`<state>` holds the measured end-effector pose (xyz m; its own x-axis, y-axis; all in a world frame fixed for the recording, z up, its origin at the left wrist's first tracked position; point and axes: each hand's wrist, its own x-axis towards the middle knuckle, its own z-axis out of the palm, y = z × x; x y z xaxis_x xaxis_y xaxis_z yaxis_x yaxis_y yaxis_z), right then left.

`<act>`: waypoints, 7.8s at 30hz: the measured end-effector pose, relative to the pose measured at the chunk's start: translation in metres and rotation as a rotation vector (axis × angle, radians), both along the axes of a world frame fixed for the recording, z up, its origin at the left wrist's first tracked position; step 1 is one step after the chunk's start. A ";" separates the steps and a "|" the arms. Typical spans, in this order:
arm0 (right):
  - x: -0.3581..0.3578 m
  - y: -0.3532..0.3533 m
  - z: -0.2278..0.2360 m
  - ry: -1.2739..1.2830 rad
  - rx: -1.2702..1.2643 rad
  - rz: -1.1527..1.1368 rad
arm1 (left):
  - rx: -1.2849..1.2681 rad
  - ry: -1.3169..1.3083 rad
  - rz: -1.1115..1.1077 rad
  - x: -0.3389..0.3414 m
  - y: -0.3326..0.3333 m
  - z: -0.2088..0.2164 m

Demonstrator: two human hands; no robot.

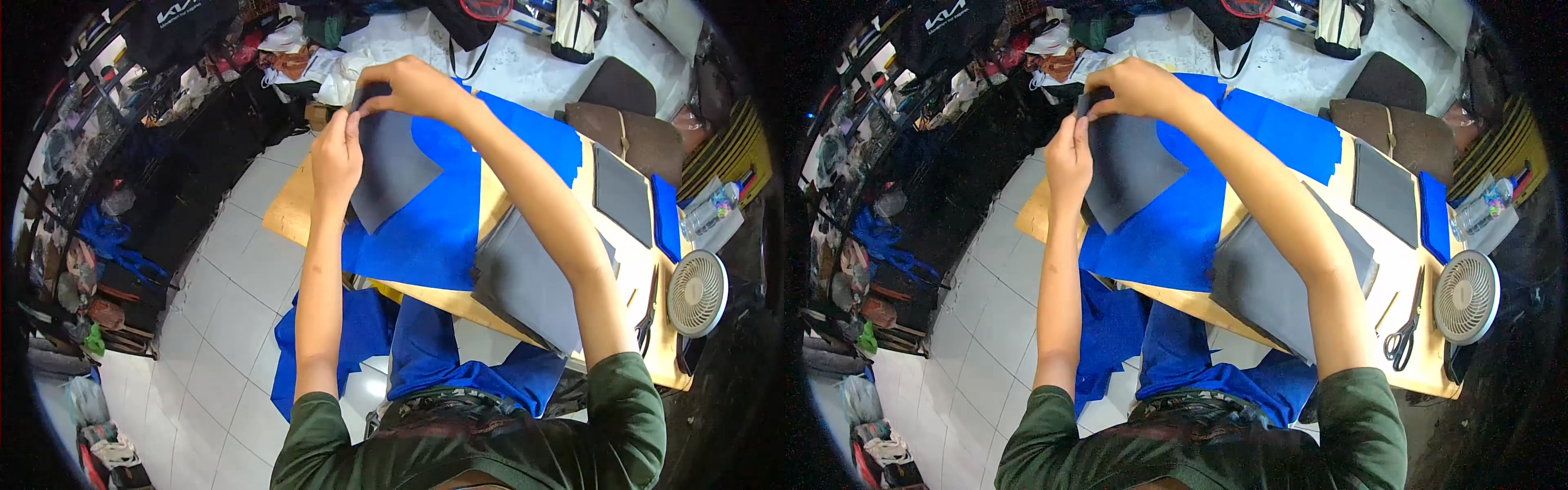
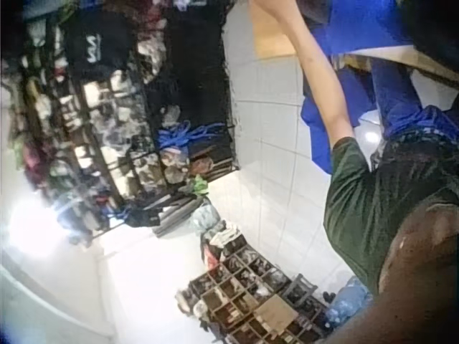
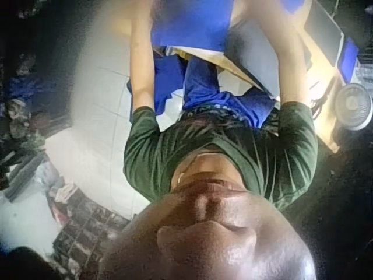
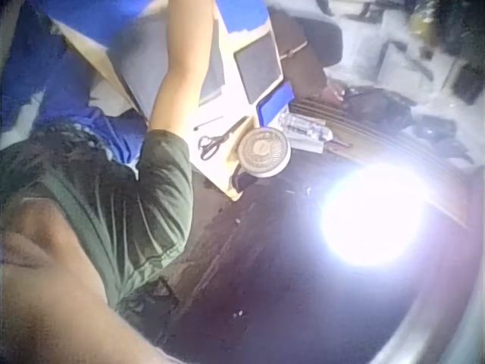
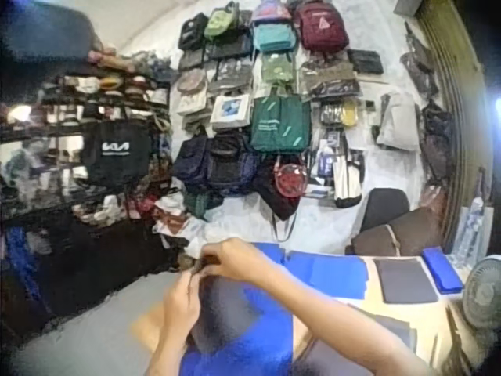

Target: Sort and stack blue and grey fabric squares on a table.

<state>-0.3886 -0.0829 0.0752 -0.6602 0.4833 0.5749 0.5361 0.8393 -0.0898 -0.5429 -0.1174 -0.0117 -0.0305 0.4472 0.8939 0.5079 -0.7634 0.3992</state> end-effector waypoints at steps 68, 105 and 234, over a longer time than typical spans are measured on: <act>0.194 -0.129 -0.002 0.397 -0.532 -0.570 | -0.747 -0.598 -0.240 -0.032 -0.045 -0.082; -0.019 0.005 -0.044 -0.365 -0.351 0.113 | -0.785 -0.645 -0.505 -0.036 -0.042 -0.099; 0.236 -0.214 -0.133 0.003 0.027 -1.006 | -0.687 -0.472 -0.348 -0.029 -0.036 -0.097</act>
